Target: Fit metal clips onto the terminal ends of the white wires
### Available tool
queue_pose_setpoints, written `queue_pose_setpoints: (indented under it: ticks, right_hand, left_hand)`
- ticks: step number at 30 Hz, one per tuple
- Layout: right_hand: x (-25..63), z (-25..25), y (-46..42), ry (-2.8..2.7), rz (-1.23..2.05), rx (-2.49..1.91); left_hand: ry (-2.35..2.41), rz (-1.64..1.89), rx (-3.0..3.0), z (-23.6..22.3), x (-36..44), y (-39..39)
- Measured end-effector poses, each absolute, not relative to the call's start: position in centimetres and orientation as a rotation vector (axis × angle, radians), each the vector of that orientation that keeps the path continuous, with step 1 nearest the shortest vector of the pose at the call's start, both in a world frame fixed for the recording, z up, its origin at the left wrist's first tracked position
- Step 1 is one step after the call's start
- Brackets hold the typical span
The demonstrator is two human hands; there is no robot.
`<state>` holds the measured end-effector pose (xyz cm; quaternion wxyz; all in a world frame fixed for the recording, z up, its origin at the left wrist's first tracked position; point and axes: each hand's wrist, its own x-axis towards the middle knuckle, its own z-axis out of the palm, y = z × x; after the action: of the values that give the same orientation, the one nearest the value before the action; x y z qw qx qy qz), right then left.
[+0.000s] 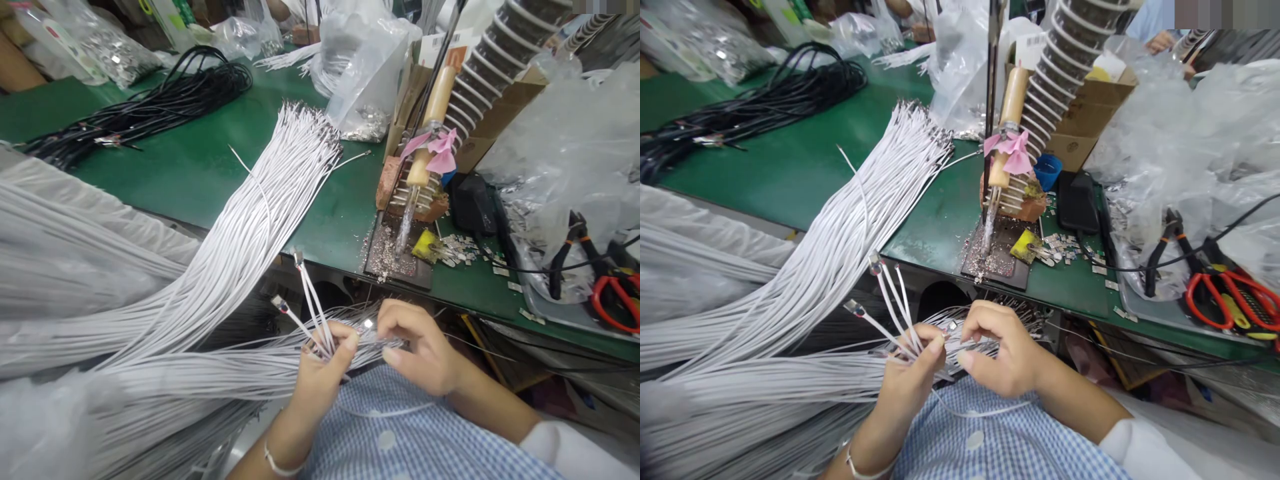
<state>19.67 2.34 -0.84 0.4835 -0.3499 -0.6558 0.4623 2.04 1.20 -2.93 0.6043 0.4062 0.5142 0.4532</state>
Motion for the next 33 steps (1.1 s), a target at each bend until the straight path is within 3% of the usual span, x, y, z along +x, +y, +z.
queue_pose_setpoints:
  ticks: [5,13,33]
  right_hand:
    - [22.3,0.8,1.8,-1.696,1.057,-0.922]
    - [22.6,0.4,2.5,-1.607,0.579,-1.185]
    - [22.4,0.3,5.8,-1.591,0.325,-1.118]
  left_hand:
    - [1.118,1.040,0.982,-1.5,2.8,3.1]
    - [1.014,1.017,0.988,-1.2,5.5,5.2]
    - [0.923,1.098,0.969,0.8,8.3,8.4]
